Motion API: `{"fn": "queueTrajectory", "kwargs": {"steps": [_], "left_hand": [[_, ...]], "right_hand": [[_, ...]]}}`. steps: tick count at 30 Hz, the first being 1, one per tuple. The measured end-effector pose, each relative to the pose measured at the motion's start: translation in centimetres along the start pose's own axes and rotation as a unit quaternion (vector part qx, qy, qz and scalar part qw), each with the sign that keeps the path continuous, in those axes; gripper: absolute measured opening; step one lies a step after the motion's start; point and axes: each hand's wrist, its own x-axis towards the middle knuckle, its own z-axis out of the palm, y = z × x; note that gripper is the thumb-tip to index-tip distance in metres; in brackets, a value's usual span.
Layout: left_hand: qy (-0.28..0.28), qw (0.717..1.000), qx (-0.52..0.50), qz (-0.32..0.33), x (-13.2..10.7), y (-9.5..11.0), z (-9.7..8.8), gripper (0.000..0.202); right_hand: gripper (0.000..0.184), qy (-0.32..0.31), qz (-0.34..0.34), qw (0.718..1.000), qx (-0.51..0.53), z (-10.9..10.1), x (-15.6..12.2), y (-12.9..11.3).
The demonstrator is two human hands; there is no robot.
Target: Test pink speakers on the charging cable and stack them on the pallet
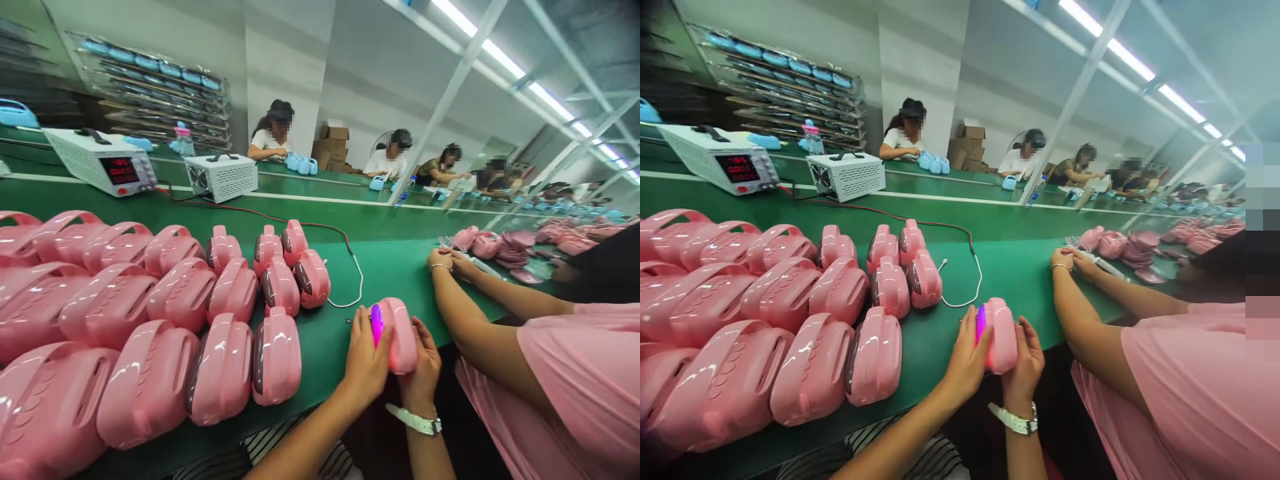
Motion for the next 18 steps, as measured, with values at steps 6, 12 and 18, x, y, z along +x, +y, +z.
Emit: {"fn": "queueTrajectory", "kwargs": {"steps": [6, 12, 18], "left_hand": [[0.022, 0.975, 0.211, 0.060, 2.4, 1.6, 2.1, 0.058], [-0.022, 0.960, 0.273, 0.050, 2.4, 3.2, 1.3, 0.058], [0.011, 0.896, 0.204, 0.394, -6.7, 6.5, -7.1, 0.022]], "right_hand": [[0.040, 0.060, -0.081, 0.995, -0.026, -1.0, 3.2, 0.9], [0.037, 0.043, -0.096, 0.992, -0.076, -0.7, 4.1, 0.7], [0.037, 0.046, -0.103, 0.991, -0.067, -1.8, 3.6, -1.0]]}}
